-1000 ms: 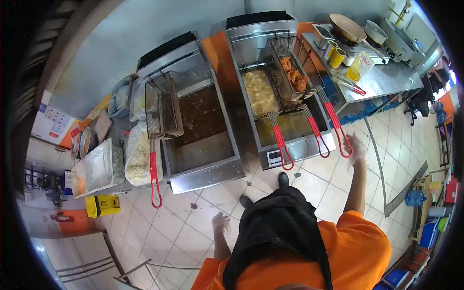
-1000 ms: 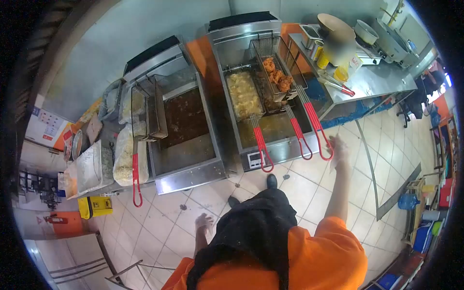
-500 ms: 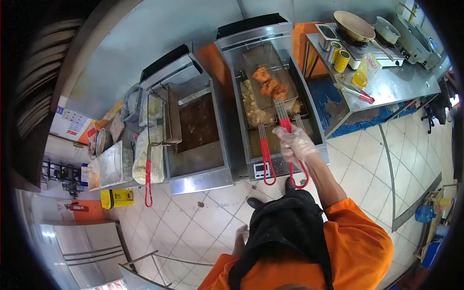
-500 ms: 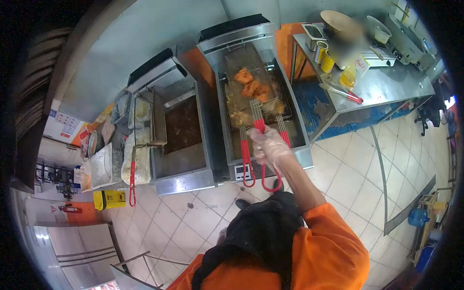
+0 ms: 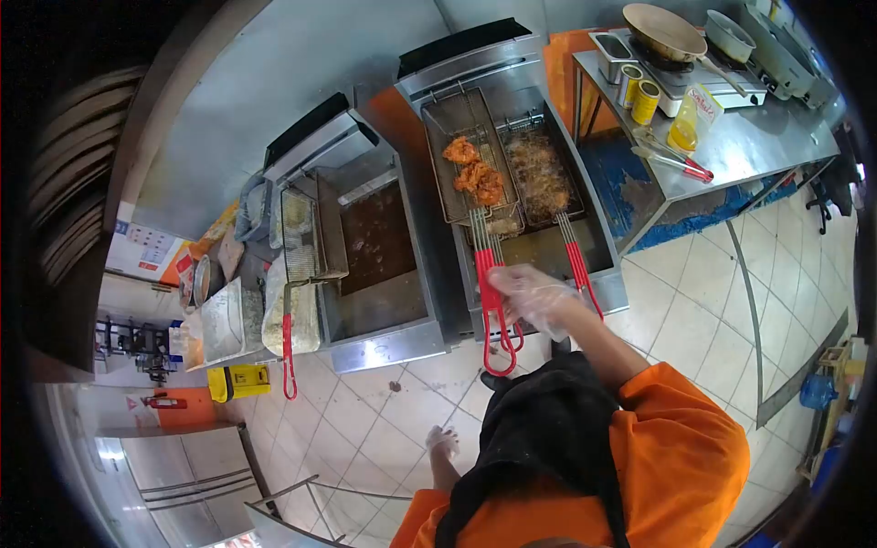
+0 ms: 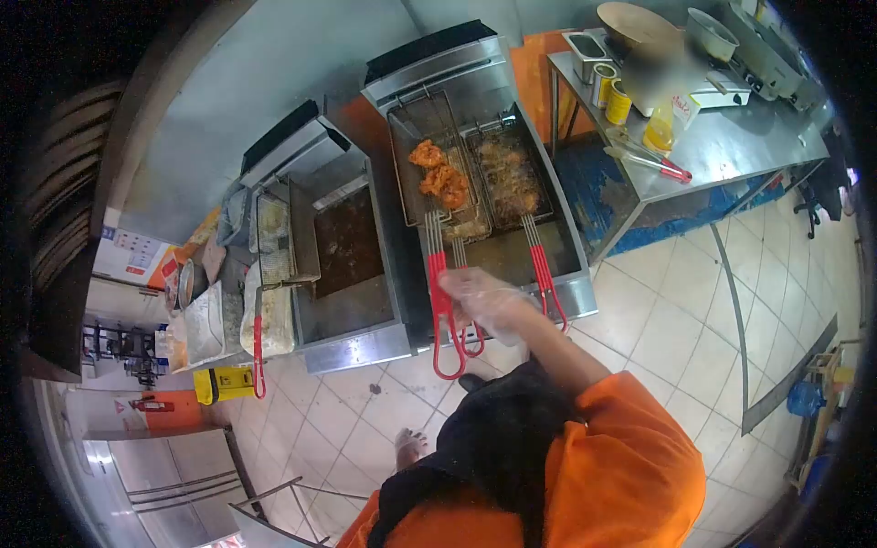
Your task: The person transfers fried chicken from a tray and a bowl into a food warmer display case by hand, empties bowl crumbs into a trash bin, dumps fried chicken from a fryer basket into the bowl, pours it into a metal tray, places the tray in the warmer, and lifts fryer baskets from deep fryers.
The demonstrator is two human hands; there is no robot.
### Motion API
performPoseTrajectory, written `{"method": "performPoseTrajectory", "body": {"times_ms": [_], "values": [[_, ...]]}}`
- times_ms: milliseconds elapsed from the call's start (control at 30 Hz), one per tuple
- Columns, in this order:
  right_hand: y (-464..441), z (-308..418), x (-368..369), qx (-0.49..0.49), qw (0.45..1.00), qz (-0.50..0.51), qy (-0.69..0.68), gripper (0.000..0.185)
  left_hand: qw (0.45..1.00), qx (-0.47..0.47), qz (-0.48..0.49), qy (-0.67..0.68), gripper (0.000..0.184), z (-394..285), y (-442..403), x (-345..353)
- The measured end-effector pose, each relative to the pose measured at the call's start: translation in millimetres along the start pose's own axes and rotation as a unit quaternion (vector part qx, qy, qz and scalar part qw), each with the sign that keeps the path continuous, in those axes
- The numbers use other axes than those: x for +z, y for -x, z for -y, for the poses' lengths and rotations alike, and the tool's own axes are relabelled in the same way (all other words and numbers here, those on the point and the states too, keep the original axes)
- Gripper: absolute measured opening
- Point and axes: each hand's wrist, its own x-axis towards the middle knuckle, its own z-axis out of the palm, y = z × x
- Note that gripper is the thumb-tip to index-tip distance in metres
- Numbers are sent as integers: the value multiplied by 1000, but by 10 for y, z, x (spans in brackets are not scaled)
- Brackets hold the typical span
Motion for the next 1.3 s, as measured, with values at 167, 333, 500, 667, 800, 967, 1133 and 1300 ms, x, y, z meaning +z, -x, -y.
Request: {"method": "performPoseTrajectory", "body": {"times_ms": [167, 333, 500, 667, 800, 967, 1133, 1300], "values": [[196, -467, -1234, -127, 922, -171, 322, 26, 998, 4, -46, 34, 37, 163, 213, -86], [382, -652, -1511, -1, 826, -344, 446, 23, 996, -48, -56, 47, 38, 728, 97, -180], [-4, -733, -1320, 79, 958, -218, -167, 21, 998, -51, -21, -4, 46, 1030, 250, -137], [-321, -376, -1478, 35, 973, -117, -194, 24, 996, -67, -52, 41, 53, 988, 386, -216], [-17, -166, -1365, 2, 940, -77, -333, 17, 999, -14, -22, 44, 58, 959, 277, -353], [423, 197, -916, -16, 968, -149, -203, 14, 999, 2, -12, 39, 58, 860, 393, -307], [590, 323, -800, -36, 963, -152, -220, 14, 997, -60, -12, 43, 55, 779, 194, -125], [734, 418, -682, -46, 963, -131, -232, 19, 998, -48, 13, 35, 51, 783, 35, -62]]}}
